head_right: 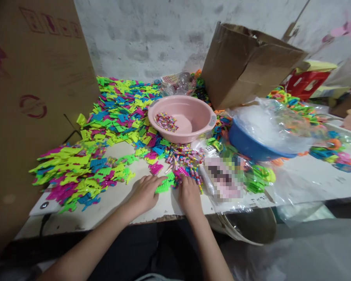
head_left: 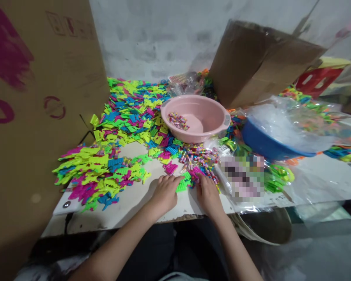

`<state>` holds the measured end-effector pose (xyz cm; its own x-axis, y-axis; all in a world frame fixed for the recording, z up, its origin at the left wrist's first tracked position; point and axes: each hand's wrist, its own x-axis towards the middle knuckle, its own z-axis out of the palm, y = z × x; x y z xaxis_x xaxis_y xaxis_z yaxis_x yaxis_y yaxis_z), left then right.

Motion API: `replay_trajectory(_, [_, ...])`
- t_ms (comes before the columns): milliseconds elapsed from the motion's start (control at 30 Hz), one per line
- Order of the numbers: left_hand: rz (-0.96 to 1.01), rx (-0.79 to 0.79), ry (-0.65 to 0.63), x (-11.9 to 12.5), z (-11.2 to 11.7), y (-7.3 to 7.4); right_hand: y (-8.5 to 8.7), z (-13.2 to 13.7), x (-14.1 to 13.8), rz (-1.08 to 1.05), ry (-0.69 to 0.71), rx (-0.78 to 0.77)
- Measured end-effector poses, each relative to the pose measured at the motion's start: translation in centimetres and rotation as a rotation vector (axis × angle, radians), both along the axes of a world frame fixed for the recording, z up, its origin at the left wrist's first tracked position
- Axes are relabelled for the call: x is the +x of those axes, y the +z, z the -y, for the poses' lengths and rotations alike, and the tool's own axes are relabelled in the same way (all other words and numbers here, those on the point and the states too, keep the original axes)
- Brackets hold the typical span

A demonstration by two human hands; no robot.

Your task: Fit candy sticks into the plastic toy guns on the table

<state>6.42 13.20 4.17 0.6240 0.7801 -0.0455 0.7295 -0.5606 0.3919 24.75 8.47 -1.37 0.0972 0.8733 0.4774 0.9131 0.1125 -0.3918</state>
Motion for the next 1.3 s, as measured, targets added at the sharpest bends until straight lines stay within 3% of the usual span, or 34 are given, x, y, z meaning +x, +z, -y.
replay_trajectory(133, [-0.038, -0.097, 0.022, -1.8, 1.2, 0.4, 1.1, 1.8, -0.7, -0.079, 0.061, 0.009])
replay_trajectory(267, [-0.007, -0.196, 0.033, -3.0, 1.6, 0.5, 2.4, 4.1, -2.0, -0.353, 0.148, -0.036])
replay_trajectory(467, [0.195, -0.285, 0.122, -3.8, 1.8, -0.2, 3.0, 6.9, -4.9, -0.699, 0.239, -0.288])
replay_trajectory(733, [0.576, -0.498, 0.278, -4.9, 1.5, -0.7, 2.2, 7.3, -6.9, -0.785, 0.228, -0.256])
replay_trajectory(867, [0.808, -0.694, 0.359, -4.7, 2.8, 0.2, 2.7, 7.1, -7.2, -0.823, 0.216, -0.224])
replay_trajectory(1033, [1.157, -1.057, 0.507, -4.4, 4.8, 2.1, 5.0, 6.9, -7.1, -0.793, 0.259, -0.174])
replay_trajectory(1167, [1.195, -1.137, 0.451, -4.6, 5.8, 3.3, 6.3, 6.9, -6.7, -0.771, 0.325, -0.146])
replay_trajectory(1300, [1.183, -1.2, 0.434, -5.2, 6.1, 3.9, 6.7, 7.1, -6.6, -1.021, 0.426, -0.235])
